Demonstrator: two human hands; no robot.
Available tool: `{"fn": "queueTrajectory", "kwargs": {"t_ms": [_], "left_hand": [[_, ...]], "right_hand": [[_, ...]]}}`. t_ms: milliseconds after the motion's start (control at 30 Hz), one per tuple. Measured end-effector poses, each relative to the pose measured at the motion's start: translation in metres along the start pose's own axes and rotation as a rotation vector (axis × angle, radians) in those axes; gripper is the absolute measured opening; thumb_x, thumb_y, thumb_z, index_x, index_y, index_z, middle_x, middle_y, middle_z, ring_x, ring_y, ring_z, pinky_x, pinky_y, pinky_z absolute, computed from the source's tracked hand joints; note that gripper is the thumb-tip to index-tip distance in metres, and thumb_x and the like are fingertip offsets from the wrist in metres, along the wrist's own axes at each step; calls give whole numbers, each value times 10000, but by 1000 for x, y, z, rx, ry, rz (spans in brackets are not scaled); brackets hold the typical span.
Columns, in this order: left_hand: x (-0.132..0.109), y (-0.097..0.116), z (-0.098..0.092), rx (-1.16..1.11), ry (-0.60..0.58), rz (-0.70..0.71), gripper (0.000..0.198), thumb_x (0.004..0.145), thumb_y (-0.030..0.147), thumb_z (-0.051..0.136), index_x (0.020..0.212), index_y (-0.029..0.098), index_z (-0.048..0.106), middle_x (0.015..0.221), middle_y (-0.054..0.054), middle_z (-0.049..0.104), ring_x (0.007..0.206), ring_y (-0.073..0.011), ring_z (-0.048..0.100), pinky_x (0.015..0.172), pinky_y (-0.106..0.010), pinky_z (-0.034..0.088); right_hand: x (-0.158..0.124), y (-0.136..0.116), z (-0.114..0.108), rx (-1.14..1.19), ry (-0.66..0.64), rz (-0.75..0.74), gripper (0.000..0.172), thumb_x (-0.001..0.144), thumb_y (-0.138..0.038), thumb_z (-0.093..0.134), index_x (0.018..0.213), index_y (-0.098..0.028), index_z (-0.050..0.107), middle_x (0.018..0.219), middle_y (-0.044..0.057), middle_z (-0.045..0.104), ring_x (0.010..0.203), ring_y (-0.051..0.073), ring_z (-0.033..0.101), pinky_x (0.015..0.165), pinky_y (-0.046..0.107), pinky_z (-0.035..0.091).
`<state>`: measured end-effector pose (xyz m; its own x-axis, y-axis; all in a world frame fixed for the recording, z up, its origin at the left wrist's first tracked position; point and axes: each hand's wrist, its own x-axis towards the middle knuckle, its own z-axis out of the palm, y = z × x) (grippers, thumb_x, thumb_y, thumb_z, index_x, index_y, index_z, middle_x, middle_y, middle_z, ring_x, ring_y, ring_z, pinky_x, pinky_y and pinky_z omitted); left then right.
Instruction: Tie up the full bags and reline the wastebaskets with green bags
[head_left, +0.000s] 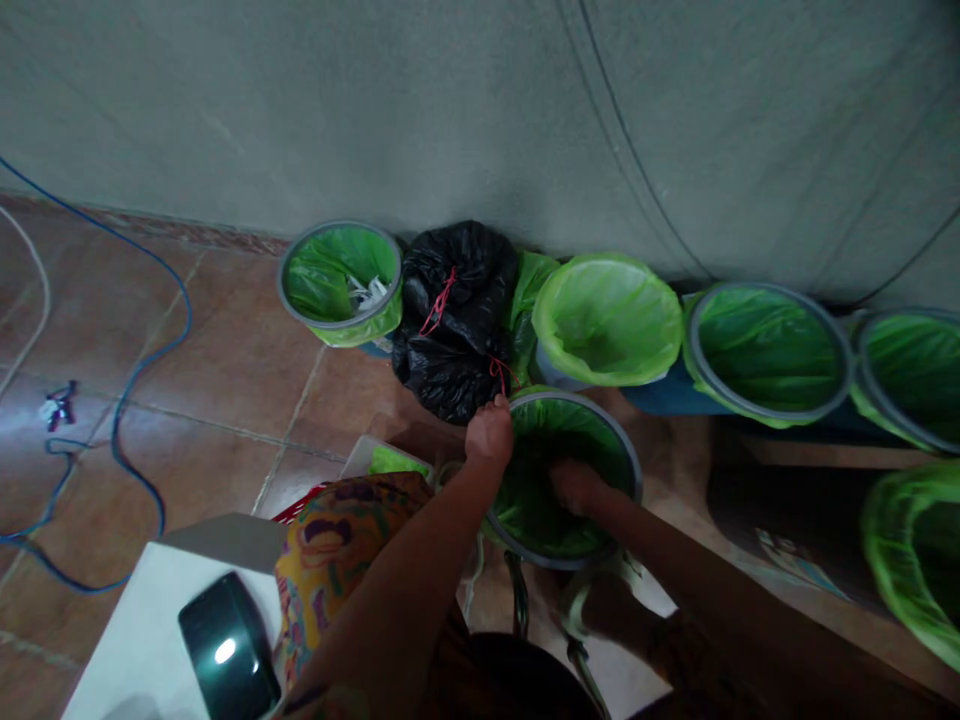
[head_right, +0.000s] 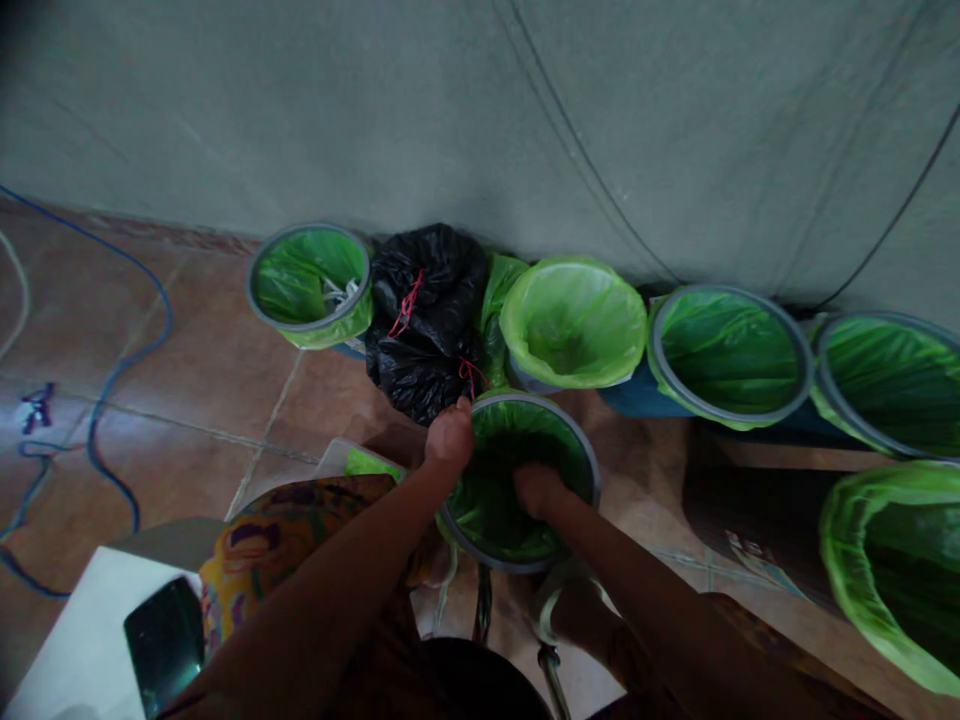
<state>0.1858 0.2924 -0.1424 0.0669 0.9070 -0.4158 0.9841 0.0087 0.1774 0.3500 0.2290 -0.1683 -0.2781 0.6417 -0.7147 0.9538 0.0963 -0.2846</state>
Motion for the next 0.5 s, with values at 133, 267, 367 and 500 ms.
{"fn": "queueTrajectory", "kwargs": {"t_ms": [133, 267, 367, 500], "left_hand": [[0, -1, 0, -6, 13, 3, 323, 984, 78, 287, 1175, 111, 547, 1015, -152, 707, 1035, -227, 707, 836, -302, 551], [-2, 0, -7, -11, -10, -22, 332, 971, 65, 309, 1202, 101, 545, 1031, -168, 708, 1048, -222, 706, 846, -292, 538], [-5, 1, -18, -16, -47, -34, 277, 956, 141, 444, 1214, 112, 543, 1060, -173, 713, 1074, -231, 699, 868, -297, 525], [-14, -4, -36, -61, -33, -54, 666, 844, 441, 672, 1379, 129, 429, 1254, -190, 668, 1220, -278, 630, 937, -328, 500]], "right_hand": [[-33, -4, -30, -5, 217, 48, 393, 975, -251, 426, 1280, -131, 643, 1232, 172, 690, 1117, 274, 655, 978, 366, 471], [-76, 8, -35, -17, 499, 435, 437, 980, -290, 418, 1340, -102, 580, 1292, 212, 640, 1195, 325, 596, 1018, 432, 434], [-97, 20, -15, 58, 483, 613, 488, 971, -325, 424, 1365, -62, 539, 1318, 253, 614, 1205, 389, 587, 981, 513, 453], [-102, 26, 25, 424, 389, 607, 558, 962, -298, 394, 1440, -13, 444, 1256, 252, 663, 1194, 323, 637, 966, 414, 496]]}}
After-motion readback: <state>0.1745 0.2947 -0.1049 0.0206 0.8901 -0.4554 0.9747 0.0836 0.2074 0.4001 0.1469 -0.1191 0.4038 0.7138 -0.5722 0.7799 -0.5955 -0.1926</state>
